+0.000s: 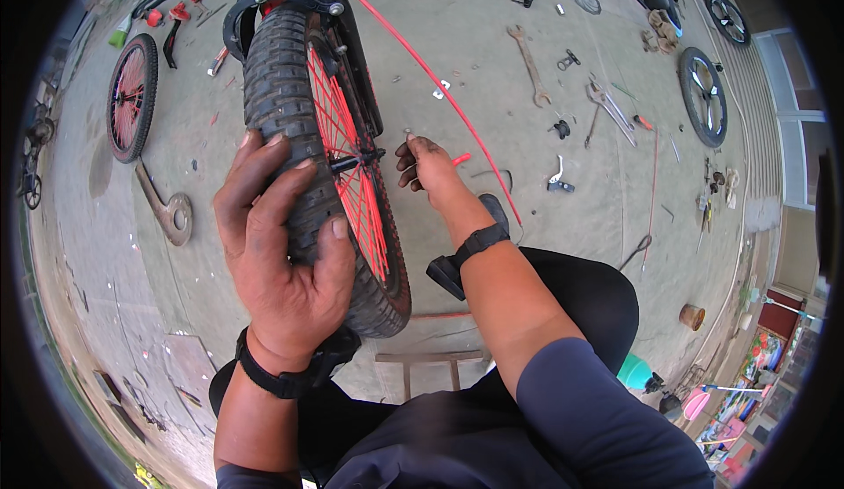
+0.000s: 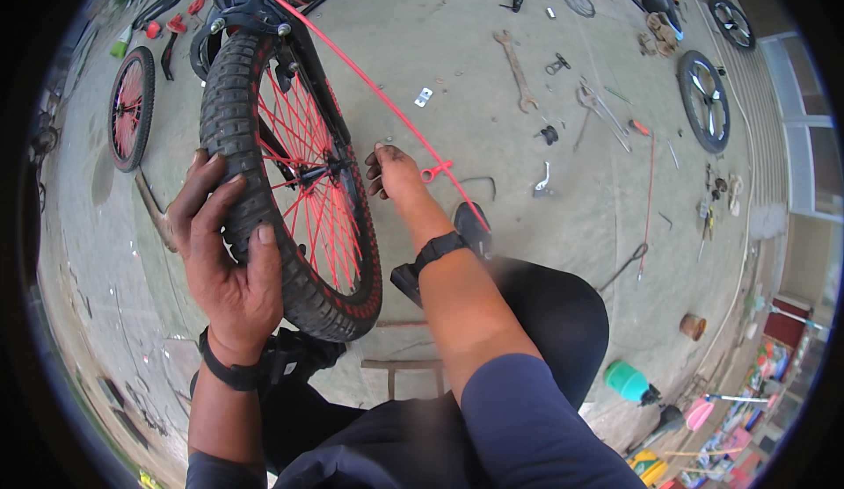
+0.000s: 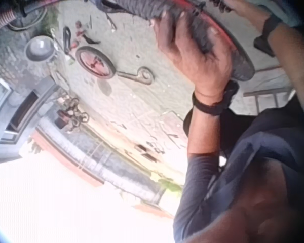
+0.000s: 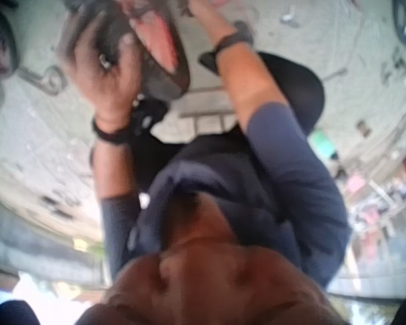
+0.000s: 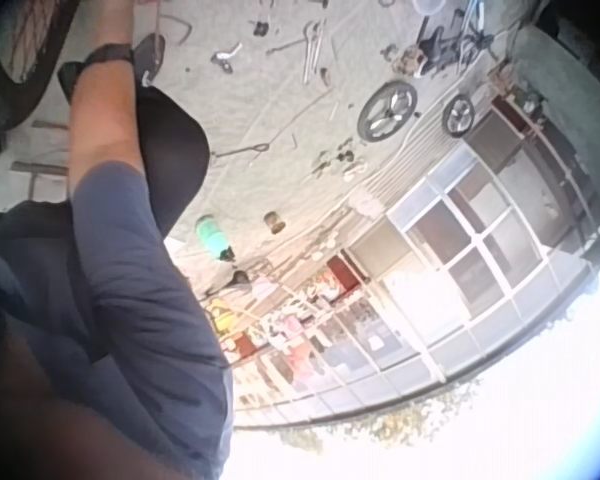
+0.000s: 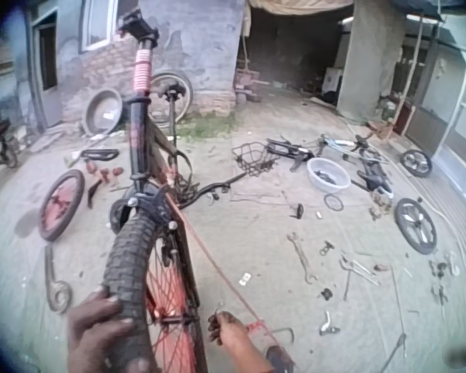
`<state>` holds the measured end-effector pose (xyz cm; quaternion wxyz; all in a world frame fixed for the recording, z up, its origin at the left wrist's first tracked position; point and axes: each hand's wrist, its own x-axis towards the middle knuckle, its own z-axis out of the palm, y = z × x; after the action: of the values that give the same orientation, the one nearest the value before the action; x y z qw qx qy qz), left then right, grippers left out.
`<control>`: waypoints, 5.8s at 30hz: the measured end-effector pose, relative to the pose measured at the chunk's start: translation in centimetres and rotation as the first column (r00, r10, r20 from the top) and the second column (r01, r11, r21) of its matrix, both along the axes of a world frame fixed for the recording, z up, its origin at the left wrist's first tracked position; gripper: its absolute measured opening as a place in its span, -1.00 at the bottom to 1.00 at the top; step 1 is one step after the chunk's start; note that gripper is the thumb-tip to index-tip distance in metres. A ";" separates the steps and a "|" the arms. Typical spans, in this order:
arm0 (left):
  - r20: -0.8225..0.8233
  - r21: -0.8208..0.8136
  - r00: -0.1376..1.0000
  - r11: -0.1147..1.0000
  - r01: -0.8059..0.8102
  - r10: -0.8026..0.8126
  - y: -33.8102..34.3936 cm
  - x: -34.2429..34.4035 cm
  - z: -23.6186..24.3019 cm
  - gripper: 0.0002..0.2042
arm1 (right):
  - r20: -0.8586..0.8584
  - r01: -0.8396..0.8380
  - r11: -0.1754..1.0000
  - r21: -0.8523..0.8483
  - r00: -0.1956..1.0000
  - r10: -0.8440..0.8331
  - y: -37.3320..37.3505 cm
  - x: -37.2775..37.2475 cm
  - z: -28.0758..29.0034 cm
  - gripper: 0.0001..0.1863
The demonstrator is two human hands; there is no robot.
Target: The person removes the front wheel from a bicycle, then reattaches it to the fork. They insert and tighten the axle nuts by hand to secure the wheel in place.
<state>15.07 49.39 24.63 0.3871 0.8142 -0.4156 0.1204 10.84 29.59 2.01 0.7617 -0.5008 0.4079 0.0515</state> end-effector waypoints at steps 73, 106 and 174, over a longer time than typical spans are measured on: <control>-0.763 -0.419 0.639 0.828 -0.374 -0.098 6.7 -0.1 2.5 -0.67 | 0.032 -0.343 0.689 -0.639 0.883 0.469 -5.0 -10.4 28.8 -0.69; -0.773 -0.289 0.635 0.893 -0.344 -0.006 21.6 -6.7 4.8 -0.51 | -0.343 0.048 0.953 -0.300 0.926 -0.155 5.1 -56.5 7.7 -0.64; -0.770 0.636 0.288 0.648 0.418 0.570 -15.5 -18.0 27.1 -0.67 | -0.485 0.785 0.612 0.100 0.575 -0.659 -8.8 -60.0 36.3 -0.69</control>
<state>-2.93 33.85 51.76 0.1676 0.8142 -0.0605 -0.5525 -49.16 20.75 38.32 0.6806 -0.1415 0.7113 -0.1043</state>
